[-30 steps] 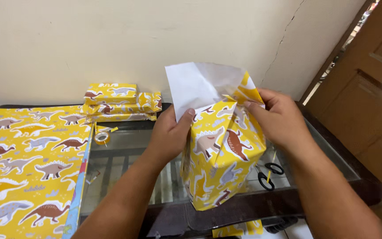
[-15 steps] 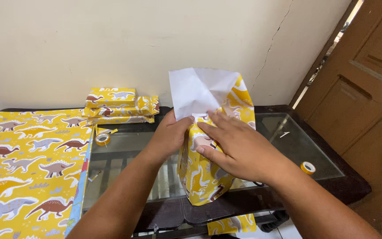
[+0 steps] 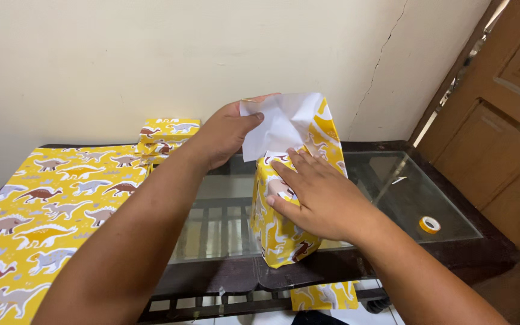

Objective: The person wraps a rectangular box with yellow dinosaur-patterned wrapping paper. They fold the paper around the box, trim excess with scissors, and secure the folds with tape.

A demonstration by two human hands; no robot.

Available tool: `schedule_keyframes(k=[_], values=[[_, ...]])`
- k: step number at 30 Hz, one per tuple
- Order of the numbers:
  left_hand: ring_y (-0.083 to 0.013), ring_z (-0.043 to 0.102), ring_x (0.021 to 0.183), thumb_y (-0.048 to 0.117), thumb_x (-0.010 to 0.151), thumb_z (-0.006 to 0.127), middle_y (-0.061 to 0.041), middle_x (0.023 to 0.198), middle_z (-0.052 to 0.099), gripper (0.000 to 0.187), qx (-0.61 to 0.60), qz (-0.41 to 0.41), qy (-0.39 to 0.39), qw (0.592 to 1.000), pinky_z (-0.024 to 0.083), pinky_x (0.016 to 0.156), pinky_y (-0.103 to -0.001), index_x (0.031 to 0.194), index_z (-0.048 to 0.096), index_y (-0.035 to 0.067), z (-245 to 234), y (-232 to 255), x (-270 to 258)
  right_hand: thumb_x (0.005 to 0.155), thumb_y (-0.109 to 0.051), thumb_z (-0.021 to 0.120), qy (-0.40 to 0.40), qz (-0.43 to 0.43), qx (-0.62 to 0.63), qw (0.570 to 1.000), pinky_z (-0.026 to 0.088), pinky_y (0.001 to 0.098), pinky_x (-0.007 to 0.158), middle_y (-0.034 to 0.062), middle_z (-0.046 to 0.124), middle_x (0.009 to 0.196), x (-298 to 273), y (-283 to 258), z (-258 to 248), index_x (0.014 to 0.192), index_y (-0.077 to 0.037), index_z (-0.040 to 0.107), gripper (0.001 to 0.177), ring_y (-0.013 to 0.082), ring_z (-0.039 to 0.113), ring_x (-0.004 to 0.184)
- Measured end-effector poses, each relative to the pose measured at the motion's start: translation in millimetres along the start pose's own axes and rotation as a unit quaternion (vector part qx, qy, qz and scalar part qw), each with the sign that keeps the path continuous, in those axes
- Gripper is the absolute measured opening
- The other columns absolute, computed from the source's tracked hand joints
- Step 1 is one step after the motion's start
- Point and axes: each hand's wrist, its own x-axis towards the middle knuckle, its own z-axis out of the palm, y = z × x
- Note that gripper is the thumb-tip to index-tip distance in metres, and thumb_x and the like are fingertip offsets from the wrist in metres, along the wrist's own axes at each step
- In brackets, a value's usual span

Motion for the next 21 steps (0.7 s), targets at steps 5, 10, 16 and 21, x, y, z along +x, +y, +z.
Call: schedule_keyframes(k=[5, 10, 16, 21], values=[[-0.0146, 0.062, 0.090, 0.004, 0.100, 0.049, -0.005, 0.111, 0.074, 0.043, 0.133, 0.015, 0.025, 0.991, 0.052, 0.081, -0.034, 0.139, 0.066, 0.013, 4, 9, -9, 0.097, -0.059, 0.041, -0.016, 0.015, 0.009, 1.000, 0.013, 0.0468, 0.120, 0.0260, 0.025, 0.160, 0, -1, -1, 0.152, -0.012, 0.042, 0.072, 0.0402, 0.019, 0.150], [-0.0111, 0.071, 0.090, 0.008, 0.101, 0.048, -0.004, 0.110, 0.075, 0.038, 0.185, 0.031, 0.065, 0.980, 0.058, 0.081, -0.029, 0.134, 0.066, 0.012, 14, 9, -3, 0.097, -0.056, 0.041, 0.008, 0.005, 0.012, 1.000, 0.014, 0.0483, 0.121, 0.0158, 0.032, 0.162, 0, -2, 1, 0.150, -0.010, 0.044, 0.070, 0.0383, 0.022, 0.150], [-0.0087, 0.070, 0.090, 0.008, 0.100, 0.046, -0.004, 0.110, 0.076, 0.041, 0.208, -0.010, 0.040, 0.977, 0.057, 0.082, -0.027, 0.137, 0.065, 0.013, 20, 26, -11, 0.096, -0.054, 0.041, -0.002, 0.006, 0.020, 1.000, 0.013, 0.0493, 0.120, 0.0163, 0.032, 0.160, 1, -3, -1, 0.152, -0.010, 0.041, 0.071, 0.0346, 0.024, 0.150], [-0.0095, 0.070, 0.086, 0.009, 0.102, 0.044, -0.006, 0.108, 0.076, 0.040, 0.221, -0.025, 0.043, 0.974, 0.058, 0.079, -0.027, 0.136, 0.065, 0.013, 29, 29, -16, 0.093, -0.046, 0.048, 0.000, -0.044, 0.035, 0.998, 0.018, 0.0481, 0.122, 0.0196, 0.040, 0.157, 3, 6, -3, 0.149, -0.006, 0.044, 0.068, 0.0358, 0.032, 0.147]])
